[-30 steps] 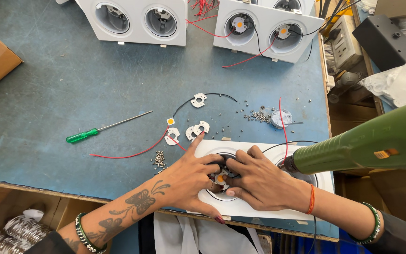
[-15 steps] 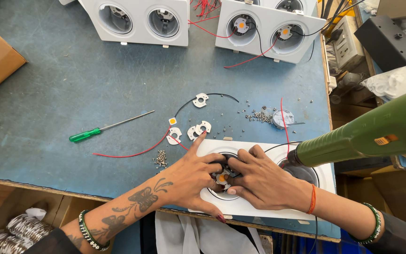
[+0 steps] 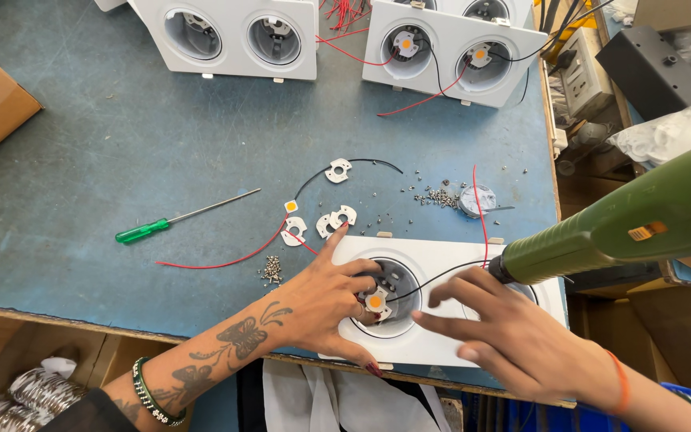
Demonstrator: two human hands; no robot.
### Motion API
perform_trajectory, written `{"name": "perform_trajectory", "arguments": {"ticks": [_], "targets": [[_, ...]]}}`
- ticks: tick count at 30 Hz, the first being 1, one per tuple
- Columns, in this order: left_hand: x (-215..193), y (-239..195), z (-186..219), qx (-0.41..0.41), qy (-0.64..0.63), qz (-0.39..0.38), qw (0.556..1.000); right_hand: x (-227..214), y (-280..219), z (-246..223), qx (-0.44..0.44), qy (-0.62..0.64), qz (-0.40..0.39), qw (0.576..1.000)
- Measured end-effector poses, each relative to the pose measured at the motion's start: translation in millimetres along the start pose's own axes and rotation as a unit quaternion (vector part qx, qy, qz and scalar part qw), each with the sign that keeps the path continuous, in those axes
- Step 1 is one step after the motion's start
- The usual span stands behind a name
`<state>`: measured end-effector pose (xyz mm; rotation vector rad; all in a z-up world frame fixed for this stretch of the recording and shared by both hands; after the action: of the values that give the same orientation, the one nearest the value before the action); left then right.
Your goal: The person assembles recessed light fixtures by inserting LED modules into the housing and securing them with a green heat gun. The person handles wires, LED modules, and screws while working at a factory assembly table.
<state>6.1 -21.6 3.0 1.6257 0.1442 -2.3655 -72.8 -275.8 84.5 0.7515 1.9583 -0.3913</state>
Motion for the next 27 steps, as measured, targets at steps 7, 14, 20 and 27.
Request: {"name": "perform_trajectory", "arguments": {"ticks": [7,14,20,27], "targets": [[-1.0,1.2,-0.2,0.001,0.002,0.007,1.0,-1.5,-89.1,-3.2,0.081,0.005,0.102,0.991],[-9.5,2.1,1.9,0.0,-0.02,-0.017,1.0,-15.1,-151.9,52.0,0.139,0.049,0.446,0.883],[-14.3,5.9,3.6,-0.038,-0.03,-0.077,0.996,-17.6,-118.5,134.6,0.241,0.027,0.427,0.871],[31.7,-8.7,-41.5,0.101,0.056,0.022,0.993,25.5,-106.6,151.2,0.336,-0.006,0.346,0.876]]}}
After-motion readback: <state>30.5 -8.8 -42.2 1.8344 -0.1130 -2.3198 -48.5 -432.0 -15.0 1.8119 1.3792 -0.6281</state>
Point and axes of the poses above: each hand's wrist, its own y-axis towards the middle knuckle, its own x-axis out of the palm, z = x × y, the point moved 2 cm from there along y, towards the middle knuckle, and after that the axes turned 3 degrees about -z, right-handed, at the moved point
